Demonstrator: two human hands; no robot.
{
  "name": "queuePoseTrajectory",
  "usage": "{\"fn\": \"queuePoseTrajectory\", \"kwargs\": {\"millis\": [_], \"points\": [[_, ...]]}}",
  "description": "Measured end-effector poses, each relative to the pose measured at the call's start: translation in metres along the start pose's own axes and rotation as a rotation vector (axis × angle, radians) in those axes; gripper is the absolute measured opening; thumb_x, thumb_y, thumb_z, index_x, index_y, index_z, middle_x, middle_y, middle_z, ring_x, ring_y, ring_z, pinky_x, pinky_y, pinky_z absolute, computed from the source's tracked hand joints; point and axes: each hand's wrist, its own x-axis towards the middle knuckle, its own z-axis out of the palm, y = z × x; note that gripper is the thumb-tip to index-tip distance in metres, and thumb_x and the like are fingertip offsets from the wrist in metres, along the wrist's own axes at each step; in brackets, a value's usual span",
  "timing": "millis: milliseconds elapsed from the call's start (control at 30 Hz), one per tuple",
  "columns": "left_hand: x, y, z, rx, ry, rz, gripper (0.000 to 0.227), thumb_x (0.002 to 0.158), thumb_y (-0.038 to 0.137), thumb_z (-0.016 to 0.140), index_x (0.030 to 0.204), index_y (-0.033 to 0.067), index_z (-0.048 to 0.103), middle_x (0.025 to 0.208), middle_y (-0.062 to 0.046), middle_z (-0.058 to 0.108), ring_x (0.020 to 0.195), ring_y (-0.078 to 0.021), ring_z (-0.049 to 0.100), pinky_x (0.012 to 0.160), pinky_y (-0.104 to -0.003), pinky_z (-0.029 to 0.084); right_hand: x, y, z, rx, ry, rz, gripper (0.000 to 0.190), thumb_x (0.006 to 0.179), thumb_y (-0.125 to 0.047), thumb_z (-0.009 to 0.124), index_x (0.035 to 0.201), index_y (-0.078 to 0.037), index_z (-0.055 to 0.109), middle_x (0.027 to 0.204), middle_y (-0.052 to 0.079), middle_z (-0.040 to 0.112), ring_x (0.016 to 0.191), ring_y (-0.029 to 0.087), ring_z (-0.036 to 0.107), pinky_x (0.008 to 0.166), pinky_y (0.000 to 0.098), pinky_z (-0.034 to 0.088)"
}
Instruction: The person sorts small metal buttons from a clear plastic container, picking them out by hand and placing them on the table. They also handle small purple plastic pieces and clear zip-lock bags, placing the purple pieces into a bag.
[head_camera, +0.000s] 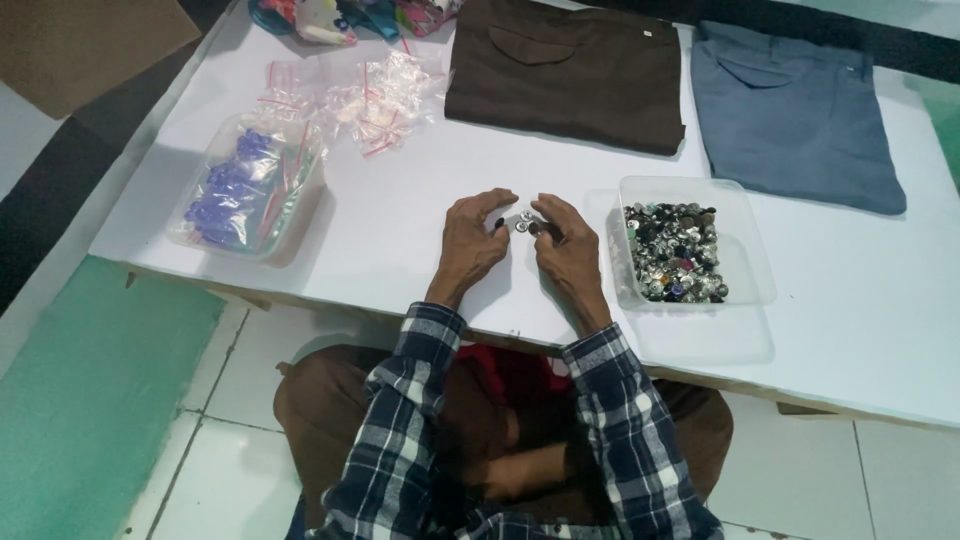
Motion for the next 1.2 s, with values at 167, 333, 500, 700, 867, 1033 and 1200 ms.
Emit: {"fn": "queuePoseTrajectory", "kwargs": {"millis": [167,333,500,700,867,1033,1200], "points": [[-0.006,-0.001,0.004,0.030,0.061,-0.020,0.046,0.078,-0.003,0.058,0.119,0.0142,0.068,0.121,-0.010,0.068,0.125,-0.0312,0.060,0.117,-0.045,0.033,0.002,0.005,-0.001,-0.002,-0.010,0.014,0.043,0.083,0.004,0.058,0.121,-0.010,0.072,0.132,0.017,0.064,0.120,0.041,0.061,0.102,0.0454,0.053],[0.000,-0.025,0.018,0.049,0.124,-0.040,0.039,0.080,-0.003,0.064,0.112,0.0170,0.072,0.099,-0.004,0.071,0.109,-0.0244,0.067,0.113,-0.039,0.037,0.004,0.002,-0.001,-0.010,-0.026,0.007,0.040,0.084,0.003,0.058,0.117,-0.011,0.074,0.131,0.014,0.065,0.120,0.038,0.062,0.100,0.0429,0.055],[0.004,-0.028,0.021,0.056,0.143,0.001,0.031,0.080,0.001,0.071,0.105,0.0201,0.074,0.091,0.001,0.074,0.098,-0.0188,0.070,0.108,-0.038,0.041,0.005,0.010,0.000,-0.004,-0.010,0.010,0.039,0.084,0.002,0.060,0.117,-0.013,0.075,0.130,0.012,0.066,0.120,0.036,0.062,0.100,0.0407,0.055],[-0.004,-0.012,0.012,0.065,0.078,-0.023,0.035,0.079,0.009,0.070,0.110,0.0238,0.073,0.096,0.003,0.073,0.111,-0.0184,0.064,0.116,-0.037,0.031,0.002,0.005,-0.001,-0.058,-0.058,-0.027,0.042,0.083,-0.001,0.058,0.122,-0.010,0.072,0.135,0.017,0.062,0.124,0.041,0.058,0.108,0.0454,0.049],[-0.003,-0.011,0.014,0.102,0.068,0.001,0.035,0.080,0.009,0.073,0.111,0.0237,0.074,0.098,0.002,0.074,0.114,-0.0185,0.063,0.117,-0.038,0.030,0.001,0.015,0.007,-0.124,-0.038,-0.130,0.037,0.084,-0.002,0.064,0.120,-0.007,0.072,0.131,0.018,0.064,0.119,0.042,0.061,0.103,0.0468,0.052],[-0.003,0.002,0.008,0.148,0.018,-0.011,0.035,0.082,0.009,0.076,0.114,0.0233,0.074,0.101,0.002,0.074,0.121,-0.0186,0.060,0.119,-0.039,0.026,0.003,0.030,0.010,-0.141,0.013,-0.164,0.030,0.088,-0.001,0.066,0.116,-0.008,0.074,0.124,0.014,0.069,0.114,0.037,0.065,0.098,0.0437,0.056],[-0.003,0.000,0.006,0.105,0.052,0.041,0.034,0.078,0.015,0.081,0.111,0.0211,0.074,0.103,0.001,0.073,0.115,-0.0183,0.063,0.117,-0.041,0.028,0.005,0.040,0.010,-0.127,0.013,-0.282,0.031,0.094,-0.019,0.069,0.123,-0.008,0.070,0.124,0.016,0.068,0.118,0.037,0.063,0.100,0.0427,0.055]]}}
